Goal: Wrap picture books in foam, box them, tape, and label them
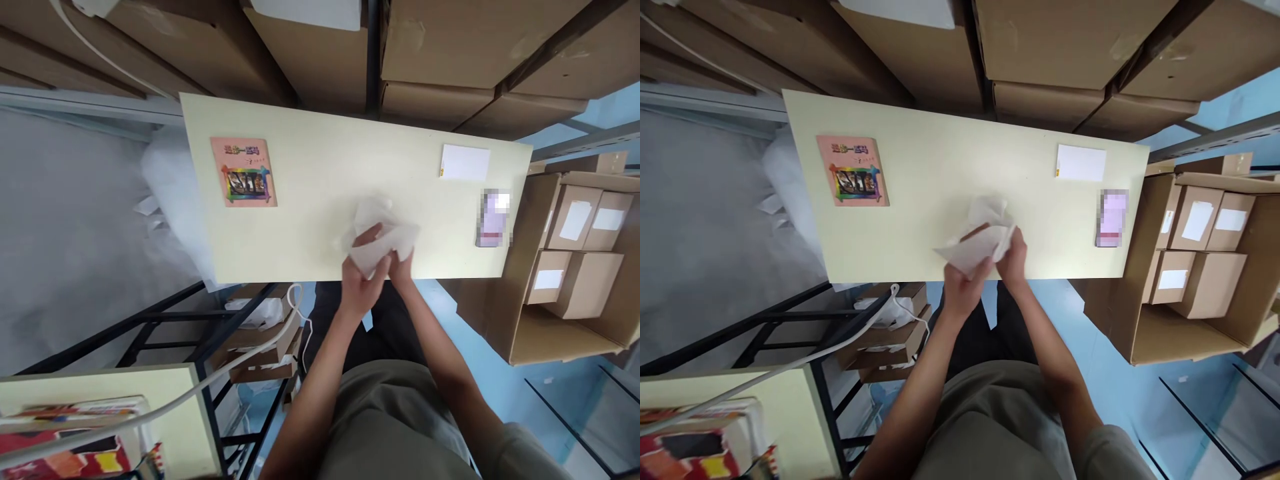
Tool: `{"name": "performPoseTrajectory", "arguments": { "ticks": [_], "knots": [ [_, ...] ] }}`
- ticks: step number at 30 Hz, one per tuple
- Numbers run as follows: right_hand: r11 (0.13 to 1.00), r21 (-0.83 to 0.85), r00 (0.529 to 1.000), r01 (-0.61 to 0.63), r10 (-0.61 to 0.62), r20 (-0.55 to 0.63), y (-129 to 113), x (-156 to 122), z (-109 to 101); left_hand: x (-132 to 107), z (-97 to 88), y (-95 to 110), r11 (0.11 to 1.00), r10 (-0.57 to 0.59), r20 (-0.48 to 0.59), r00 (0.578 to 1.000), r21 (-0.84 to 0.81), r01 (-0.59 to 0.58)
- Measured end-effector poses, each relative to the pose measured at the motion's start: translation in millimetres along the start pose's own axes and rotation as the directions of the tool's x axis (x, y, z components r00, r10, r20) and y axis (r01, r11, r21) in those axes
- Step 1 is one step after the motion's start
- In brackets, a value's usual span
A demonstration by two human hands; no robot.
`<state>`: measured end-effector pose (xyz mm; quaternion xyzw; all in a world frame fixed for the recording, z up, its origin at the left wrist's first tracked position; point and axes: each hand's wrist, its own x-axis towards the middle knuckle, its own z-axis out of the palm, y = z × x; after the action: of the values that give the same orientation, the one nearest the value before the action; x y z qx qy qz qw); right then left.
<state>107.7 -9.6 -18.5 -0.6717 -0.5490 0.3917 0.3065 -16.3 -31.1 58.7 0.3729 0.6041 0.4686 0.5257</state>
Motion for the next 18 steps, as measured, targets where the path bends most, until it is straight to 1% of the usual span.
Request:
{"name": "performPoseTrajectory", "arguments": {
  "ticks": [1, 2, 3, 5, 7, 8, 10, 12, 13, 14, 15, 16, 17, 18],
  "knots": [
    [0.994, 0.053, 0.992, -0.096, 0.100, -0.083, -3, -6, -17, 0, 9.7, 1, 0.998, 0.058, 0.061, 0.996, 0.032, -0.060],
    [0.979, 0.096, 0.970, -0.177, 0.190, -0.149, -9, -12, -34, 1, 19.1, 0, 0.991, 0.113, 0.105, 0.988, 0.055, -0.120],
    [0.964, 0.127, 0.948, -0.232, 0.253, -0.193, -15, -20, -51, 2, 27.8, -2, 0.983, 0.158, 0.138, 0.978, 0.074, -0.169],
    [0.945, 0.197, 0.930, -0.261, 0.300, -0.211, -32, -35, -81, 1, 42.6, -7, 0.962, 0.220, 0.193, 0.956, 0.120, -0.245],
    [0.934, 0.261, 0.934, -0.246, 0.300, -0.195, -47, -46, -103, -3, 52.4, -13, 0.935, 0.258, 0.264, 0.929, 0.174, -0.309],
    [0.931, 0.265, 0.932, -0.251, 0.306, -0.194, -53, -49, -111, -6, 55.1, -16, 0.919, 0.268, 0.321, 0.909, 0.197, -0.341],
    [0.924, 0.222, 0.906, -0.313, 0.360, -0.223, -59, -48, -121, -12, 54.8, -17, 0.890, 0.258, 0.468, 0.845, 0.224, -0.396],
    [0.900, 0.172, 0.858, -0.401, 0.435, -0.273, -57, -42, -126, -15, 46.3, -15, 0.879, 0.226, 0.588, 0.776, 0.220, -0.423],
    [0.888, 0.164, 0.838, -0.429, 0.459, -0.294, -54, -38, -128, -14, 39.2, -14, 0.878, 0.213, 0.610, 0.763, 0.223, -0.423],
    [0.882, 0.165, 0.826, -0.441, 0.471, -0.310, -50, -35, -129, -9, 30.6, -13, 0.876, 0.205, 0.589, 0.782, 0.247, -0.415],
    [0.881, 0.171, 0.820, -0.440, 0.472, -0.324, -46, -32, -131, -2, 21.3, -12, 0.871, 0.198, 0.525, 0.828, 0.292, -0.394],
    [0.883, 0.177, 0.818, -0.434, 0.469, -0.334, -42, -30, -133, 8, 12.1, -12, 0.857, 0.189, 0.407, 0.894, 0.375, -0.353],
    [0.885, 0.183, 0.816, -0.428, 0.466, -0.342, -38, -28, -135, 20, 3.8, -14, 0.831, 0.177, 0.232, 0.957, 0.485, -0.271],
    [0.886, 0.188, 0.815, -0.424, 0.464, -0.347, -35, -28, -137, 33, -2.7, -16, 0.801, 0.166, 0.053, 0.985, 0.575, -0.165]
  ]
}}
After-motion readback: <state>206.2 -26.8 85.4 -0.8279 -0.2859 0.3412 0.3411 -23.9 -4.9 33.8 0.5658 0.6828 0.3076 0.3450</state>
